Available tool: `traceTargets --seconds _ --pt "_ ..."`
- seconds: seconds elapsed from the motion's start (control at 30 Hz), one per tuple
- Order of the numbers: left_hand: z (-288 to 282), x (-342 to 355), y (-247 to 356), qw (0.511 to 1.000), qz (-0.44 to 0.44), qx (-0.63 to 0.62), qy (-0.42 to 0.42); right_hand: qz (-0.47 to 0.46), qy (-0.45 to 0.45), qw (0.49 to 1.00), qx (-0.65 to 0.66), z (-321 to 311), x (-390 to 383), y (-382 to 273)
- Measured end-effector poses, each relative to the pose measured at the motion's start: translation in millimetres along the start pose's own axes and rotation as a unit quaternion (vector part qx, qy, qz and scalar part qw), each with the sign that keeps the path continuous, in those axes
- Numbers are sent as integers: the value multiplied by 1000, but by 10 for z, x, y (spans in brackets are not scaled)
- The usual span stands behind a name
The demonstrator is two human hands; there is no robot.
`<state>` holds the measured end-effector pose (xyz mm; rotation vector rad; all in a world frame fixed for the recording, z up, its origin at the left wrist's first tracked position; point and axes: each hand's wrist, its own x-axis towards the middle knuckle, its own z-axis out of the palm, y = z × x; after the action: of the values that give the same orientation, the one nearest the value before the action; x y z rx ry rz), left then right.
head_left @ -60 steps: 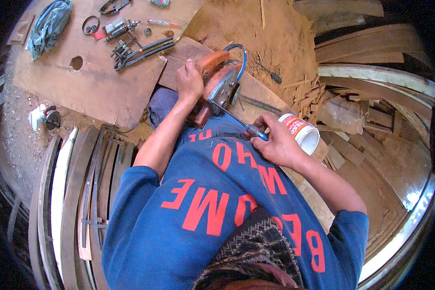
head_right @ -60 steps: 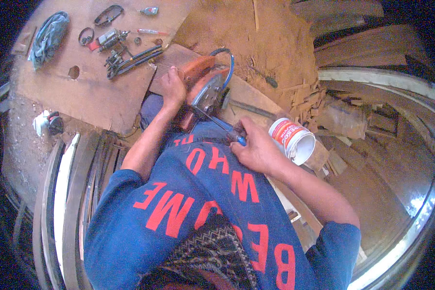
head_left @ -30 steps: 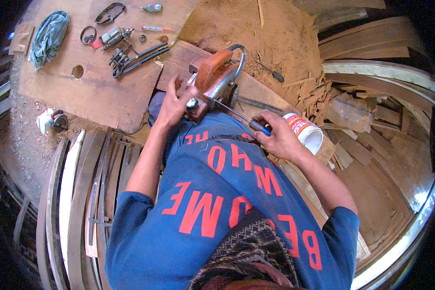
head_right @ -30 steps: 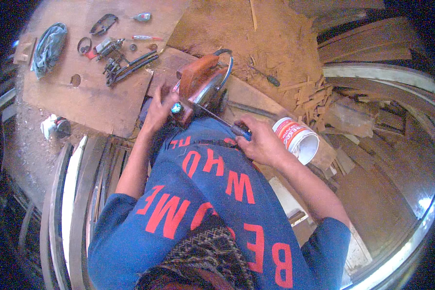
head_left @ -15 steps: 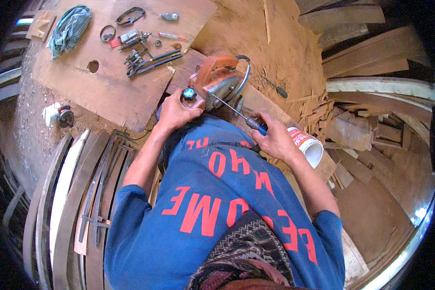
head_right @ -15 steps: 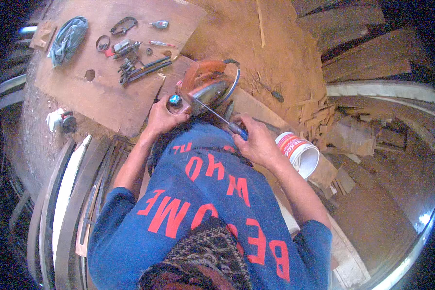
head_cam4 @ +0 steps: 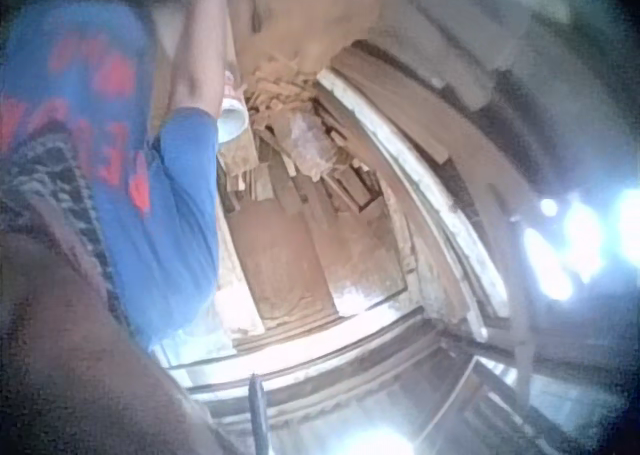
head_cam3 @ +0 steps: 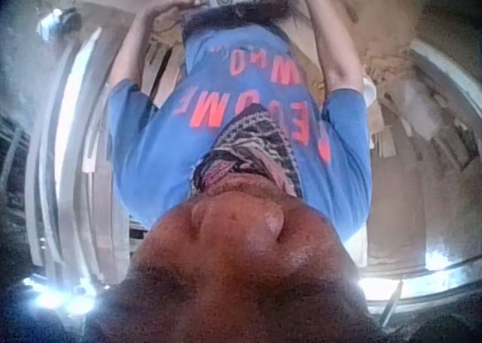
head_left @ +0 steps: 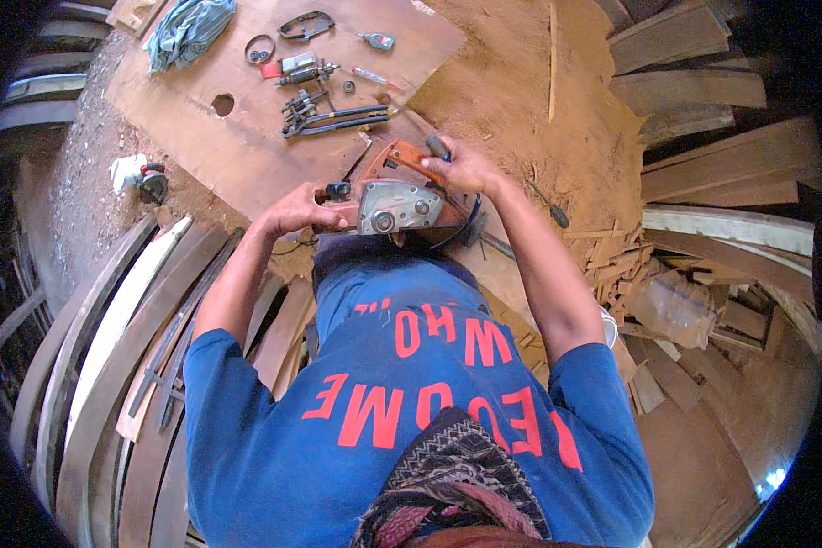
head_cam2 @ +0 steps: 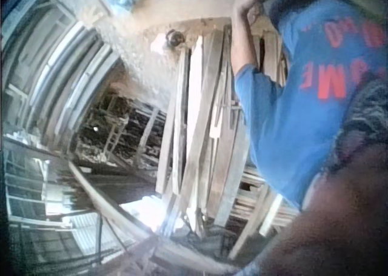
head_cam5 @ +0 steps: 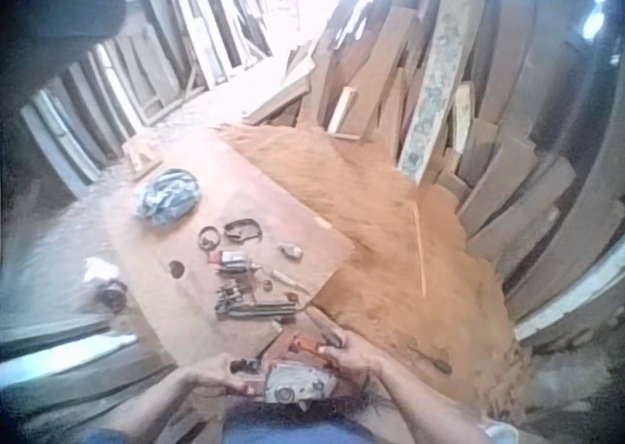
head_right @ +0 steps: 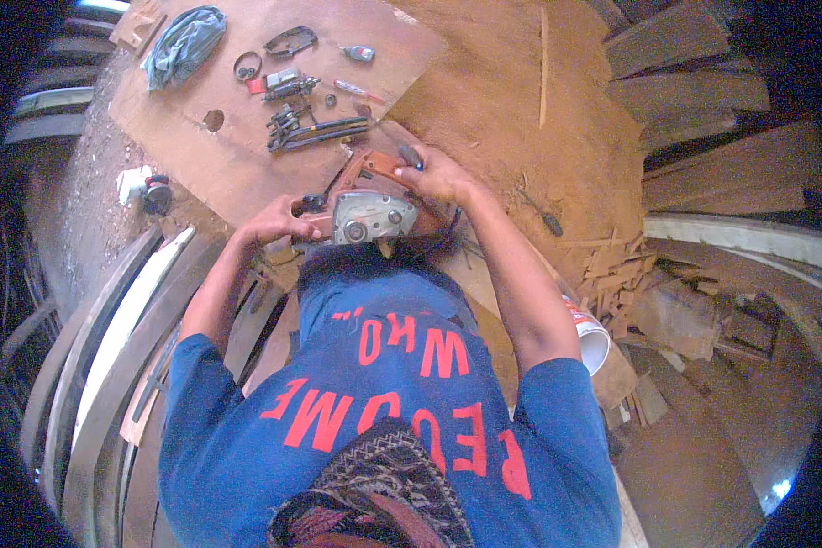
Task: The person uses a screwdriver to tighten screws on a handheld power tool, likely a circular saw, while standing at a workbench. They manipulate the tool's casing and internal components, then place the tool down and walk away.
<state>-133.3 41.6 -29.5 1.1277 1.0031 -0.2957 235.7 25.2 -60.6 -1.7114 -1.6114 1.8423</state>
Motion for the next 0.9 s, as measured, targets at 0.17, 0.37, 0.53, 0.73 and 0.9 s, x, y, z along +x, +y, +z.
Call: traceTargets --seconds 0.17,0.37,0.53,0.73,0.9 --pt "72 98 -280 973 19 -201 109 -50 117 989 72 396 53 374" --pt "344 160 -678 944 27 -293 151 33 215 973 79 833 -558 289" --pt "808 143 -880 900 29 -417 128 86 197 961 174 1103 -954 500" --pt "1306 267 -896 835 56 -503 219 163 233 942 181 1414 -1112 939" --pt "1537 515 -856 828 39 -488 274 166 257 919 248 1552 -1138 1162"
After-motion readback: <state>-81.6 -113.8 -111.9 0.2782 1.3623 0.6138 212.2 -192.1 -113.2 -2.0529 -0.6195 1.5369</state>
